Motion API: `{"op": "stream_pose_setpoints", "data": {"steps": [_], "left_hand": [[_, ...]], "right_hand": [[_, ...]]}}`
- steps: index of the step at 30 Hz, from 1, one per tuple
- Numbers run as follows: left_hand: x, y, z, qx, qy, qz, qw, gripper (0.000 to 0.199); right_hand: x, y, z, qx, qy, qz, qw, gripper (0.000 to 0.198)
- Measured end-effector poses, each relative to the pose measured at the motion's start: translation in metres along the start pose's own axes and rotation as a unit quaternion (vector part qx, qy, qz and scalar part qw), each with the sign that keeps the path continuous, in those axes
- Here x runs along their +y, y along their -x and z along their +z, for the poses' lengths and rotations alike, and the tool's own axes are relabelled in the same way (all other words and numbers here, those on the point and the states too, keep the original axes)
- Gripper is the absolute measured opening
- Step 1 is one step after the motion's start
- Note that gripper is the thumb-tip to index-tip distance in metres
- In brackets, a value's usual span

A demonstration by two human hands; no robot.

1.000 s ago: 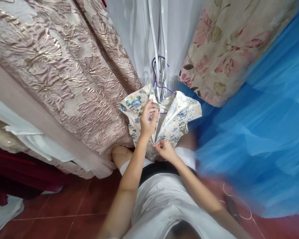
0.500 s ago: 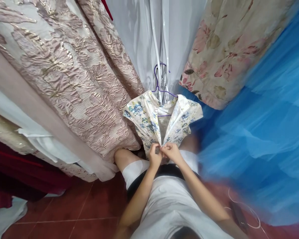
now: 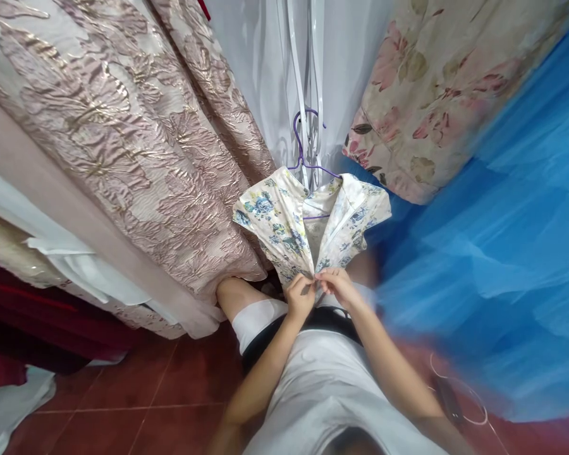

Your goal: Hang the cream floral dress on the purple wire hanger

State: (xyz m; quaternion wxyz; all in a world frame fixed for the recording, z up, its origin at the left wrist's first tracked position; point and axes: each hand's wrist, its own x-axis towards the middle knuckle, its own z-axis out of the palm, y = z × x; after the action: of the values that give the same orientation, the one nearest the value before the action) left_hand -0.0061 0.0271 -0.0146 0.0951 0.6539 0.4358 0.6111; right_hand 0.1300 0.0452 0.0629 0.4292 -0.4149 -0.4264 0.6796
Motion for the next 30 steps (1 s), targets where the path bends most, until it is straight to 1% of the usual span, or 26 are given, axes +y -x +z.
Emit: {"op": "stream_pose_setpoints", "data": {"steps": [2, 4, 7, 10, 12, 14, 16, 17, 18, 20, 21, 22, 23, 25, 26, 27, 28, 30], "left_hand": [[0.001, 0.004, 0.005, -0.038, -0.004, 0.007, 0.999, 0.024], [0.002, 0.006, 0.008, -0.066, -0.014, 0.011, 0.998, 0.024], [0.0, 0.007, 0.008, -0.078, -0.028, 0.015, 0.996, 0.026], [-0.002, 0.011, 0.005, -0.081, -0.036, 0.018, 0.996, 0.027], [-0.003, 0.016, 0.001, -0.083, -0.038, 0.014, 0.996, 0.026], [-0.003, 0.017, -0.004, -0.094, -0.032, 0.013, 0.995, 0.024], [0.001, 0.005, -0.012, -0.095, -0.016, 0.035, 0.995, 0.014], [0.005, -0.007, -0.017, -0.079, -0.009, 0.06, 0.995, 0.007], [0.012, -0.025, -0.023, -0.051, -0.004, 0.093, 0.994, 0.002], [0.03, -0.072, -0.036, 0.034, -0.011, 0.167, 0.985, 0.013], [0.04, -0.1, -0.043, 0.057, -0.022, 0.195, 0.979, 0.019], [0.049, -0.128, -0.05, 0.057, -0.038, 0.212, 0.975, 0.023], [0.057, -0.156, -0.055, 0.036, -0.059, 0.224, 0.972, 0.024], [0.068, -0.202, -0.063, -0.069, -0.109, 0.229, 0.965, 0.022], [0.071, -0.219, -0.065, -0.103, -0.125, 0.237, 0.958, 0.02], [0.073, -0.231, -0.066, -0.133, -0.137, 0.24, 0.952, 0.02], [0.074, -0.238, -0.066, -0.147, -0.144, 0.243, 0.948, 0.02], [0.075, -0.242, -0.065, -0.146, -0.146, 0.242, 0.948, 0.02]], "right_hand": [[-0.024, -0.001, 0.0, 0.014, -0.005, -0.047, 0.999, 0.034], [-0.056, -0.007, 0.006, 0.019, 0.009, -0.1, 0.995, 0.033], [-0.108, -0.023, 0.023, 0.019, 0.057, -0.175, 0.983, 0.027], [-0.147, -0.041, 0.043, 0.03, 0.078, -0.252, 0.964, 0.031], [-0.159, -0.047, 0.052, 0.037, 0.077, -0.284, 0.955, 0.031], [-0.161, -0.046, 0.057, 0.04, 0.071, -0.298, 0.951, 0.026], [-0.157, -0.039, 0.057, 0.042, 0.069, -0.297, 0.951, 0.022], [-0.155, -0.035, 0.056, 0.045, 0.07, -0.294, 0.952, 0.022], [-0.152, -0.031, 0.055, 0.046, 0.073, -0.291, 0.953, 0.023], [-0.147, -0.025, 0.053, 0.044, 0.086, -0.293, 0.951, 0.027], [-0.146, -0.023, 0.052, 0.042, 0.093, -0.298, 0.949, 0.028], [-0.146, -0.023, 0.052, 0.038, 0.1, -0.305, 0.946, 0.029], [-0.146, -0.023, 0.052, 0.033, 0.105, -0.312, 0.944, 0.028], [-0.146, -0.026, 0.051, 0.027, 0.11, -0.32, 0.941, 0.028], [-0.145, -0.028, 0.05, 0.028, 0.109, -0.322, 0.94, 0.028], [-0.144, -0.031, 0.049, 0.03, 0.107, -0.323, 0.94, 0.029], [-0.142, -0.034, 0.049, 0.031, 0.104, -0.323, 0.94, 0.031], [-0.136, -0.04, 0.047, 0.026, 0.098, -0.323, 0.941, 0.037]]}}
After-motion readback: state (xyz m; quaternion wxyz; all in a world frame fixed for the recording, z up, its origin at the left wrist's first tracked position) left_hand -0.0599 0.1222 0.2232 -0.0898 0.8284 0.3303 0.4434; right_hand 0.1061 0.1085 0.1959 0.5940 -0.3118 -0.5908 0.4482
